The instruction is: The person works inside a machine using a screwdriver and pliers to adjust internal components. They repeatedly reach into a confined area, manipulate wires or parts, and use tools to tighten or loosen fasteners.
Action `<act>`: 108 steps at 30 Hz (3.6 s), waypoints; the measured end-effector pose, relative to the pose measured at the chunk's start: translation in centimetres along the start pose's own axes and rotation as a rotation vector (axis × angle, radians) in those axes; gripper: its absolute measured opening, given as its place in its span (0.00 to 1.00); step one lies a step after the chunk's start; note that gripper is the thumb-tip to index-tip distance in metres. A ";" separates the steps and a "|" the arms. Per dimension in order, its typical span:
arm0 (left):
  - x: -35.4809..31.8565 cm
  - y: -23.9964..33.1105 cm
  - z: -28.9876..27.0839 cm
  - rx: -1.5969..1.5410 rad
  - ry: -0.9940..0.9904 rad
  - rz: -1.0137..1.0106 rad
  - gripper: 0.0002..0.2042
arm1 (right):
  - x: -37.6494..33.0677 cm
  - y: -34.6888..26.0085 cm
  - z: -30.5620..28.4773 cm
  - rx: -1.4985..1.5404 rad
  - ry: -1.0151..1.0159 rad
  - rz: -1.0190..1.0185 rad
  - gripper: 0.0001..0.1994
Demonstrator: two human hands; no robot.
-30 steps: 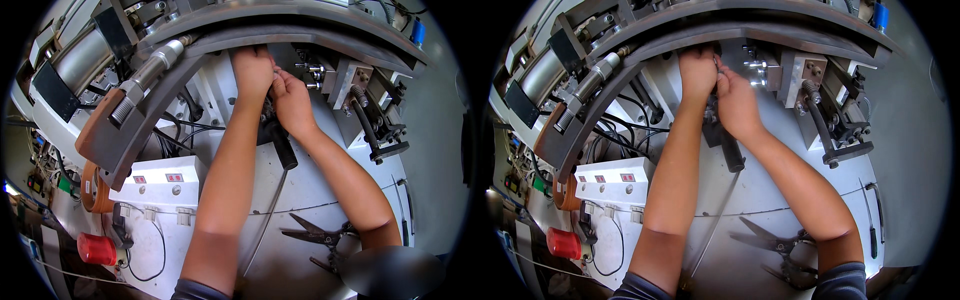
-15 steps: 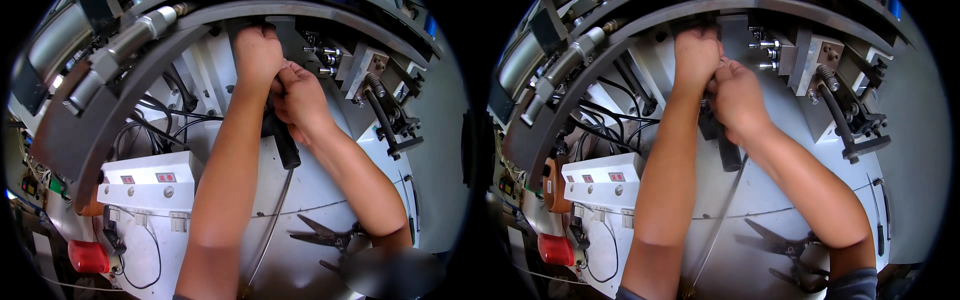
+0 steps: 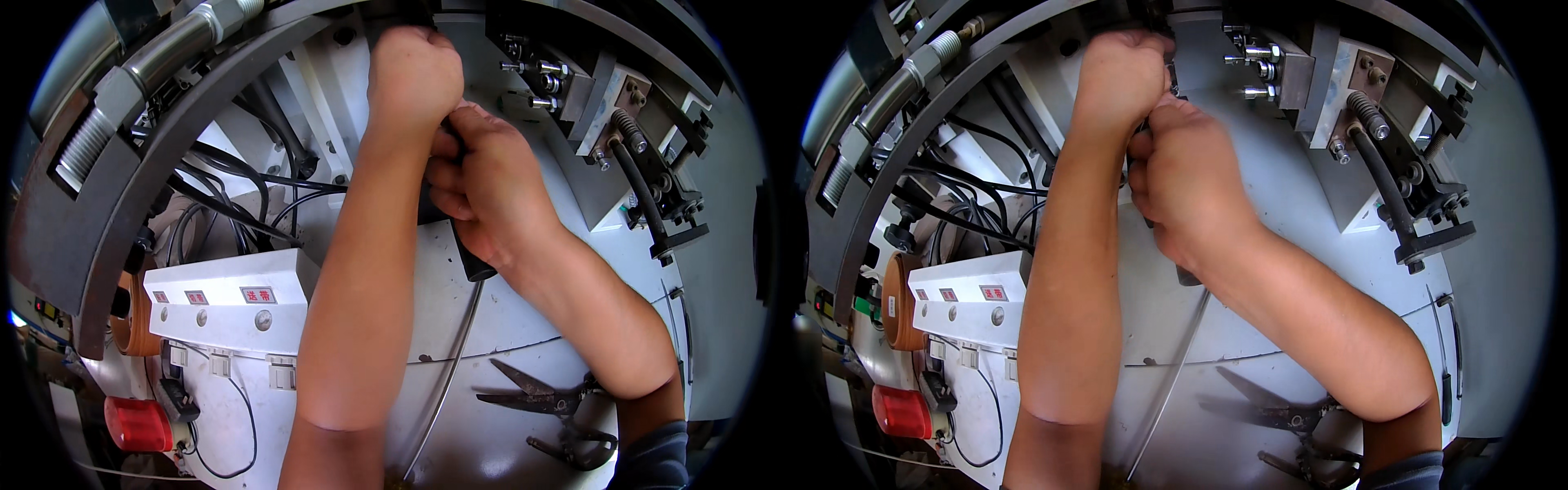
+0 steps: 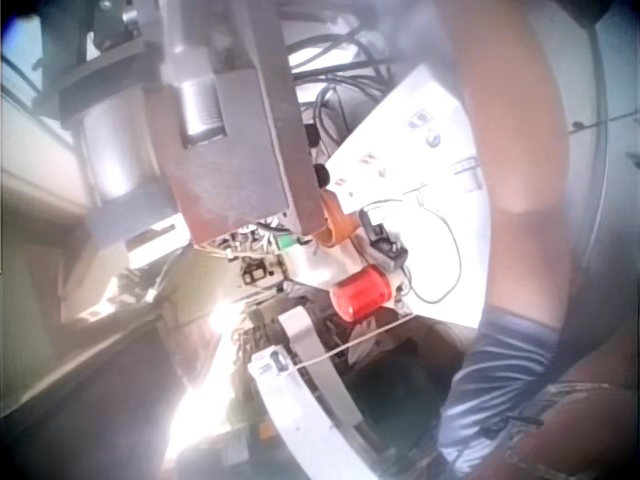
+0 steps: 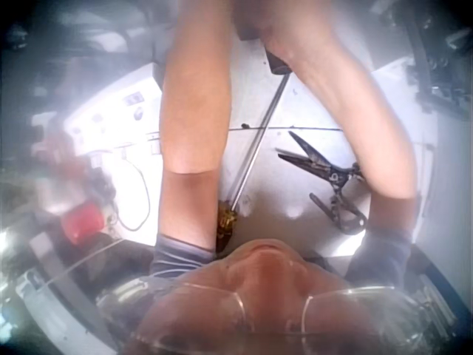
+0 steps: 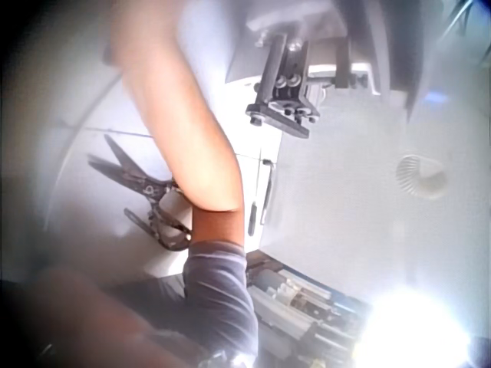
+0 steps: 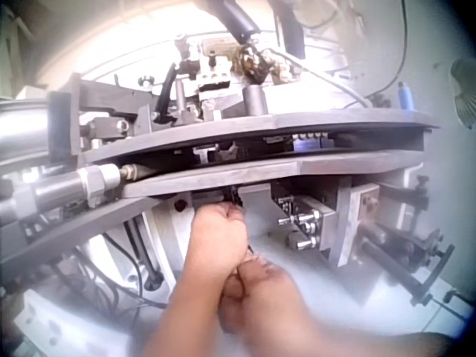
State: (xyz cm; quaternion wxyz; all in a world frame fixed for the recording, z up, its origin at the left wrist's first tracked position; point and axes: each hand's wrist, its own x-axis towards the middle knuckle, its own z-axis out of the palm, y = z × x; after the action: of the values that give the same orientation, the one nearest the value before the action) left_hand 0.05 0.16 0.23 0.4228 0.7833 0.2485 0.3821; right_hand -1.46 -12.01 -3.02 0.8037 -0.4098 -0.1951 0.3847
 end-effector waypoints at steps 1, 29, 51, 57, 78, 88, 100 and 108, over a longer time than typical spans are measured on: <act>-0.2 0.5 -0.3 0.116 0.006 0.010 0.13 | -0.2 0.1 0.1 -0.006 -0.012 -0.006 0.09; 1.5 0.0 -5.5 0.497 -0.191 0.262 0.13 | -14.0 -4.5 -5.4 -0.382 0.102 0.386 0.15; 9.6 -2.8 1.9 -1.622 -0.425 -0.328 0.09 | -24.9 -2.3 -15.0 -1.137 0.113 -0.210 0.13; 10.4 -2.3 2.4 -1.605 -0.217 -0.307 0.09 | -24.7 -2.1 -15.0 -1.132 0.138 -0.242 0.13; 9.7 -1.1 2.2 -1.425 0.114 0.044 0.04 | -24.7 -2.5 -15.0 -1.098 0.076 -0.209 0.11; 5.9 -1.4 3.4 -1.031 0.222 0.244 0.05 | -24.7 -2.2 -15.0 -1.104 0.108 -0.256 0.09; -1.6 -0.9 -1.6 0.508 -0.070 0.014 0.13 | -24.3 -2.4 -15.6 -1.108 0.071 -0.253 0.06; -1.5 0.3 -1.5 0.571 -0.146 -0.042 0.14 | -24.4 -2.1 -15.6 -1.130 0.079 -0.254 0.06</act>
State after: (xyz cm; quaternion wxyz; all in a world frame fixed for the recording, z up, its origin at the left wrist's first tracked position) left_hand -2.05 -0.35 0.45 0.2101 0.8907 0.3309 0.2304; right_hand -5.97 -39.72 -10.42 0.5068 -0.7628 -0.3876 0.1058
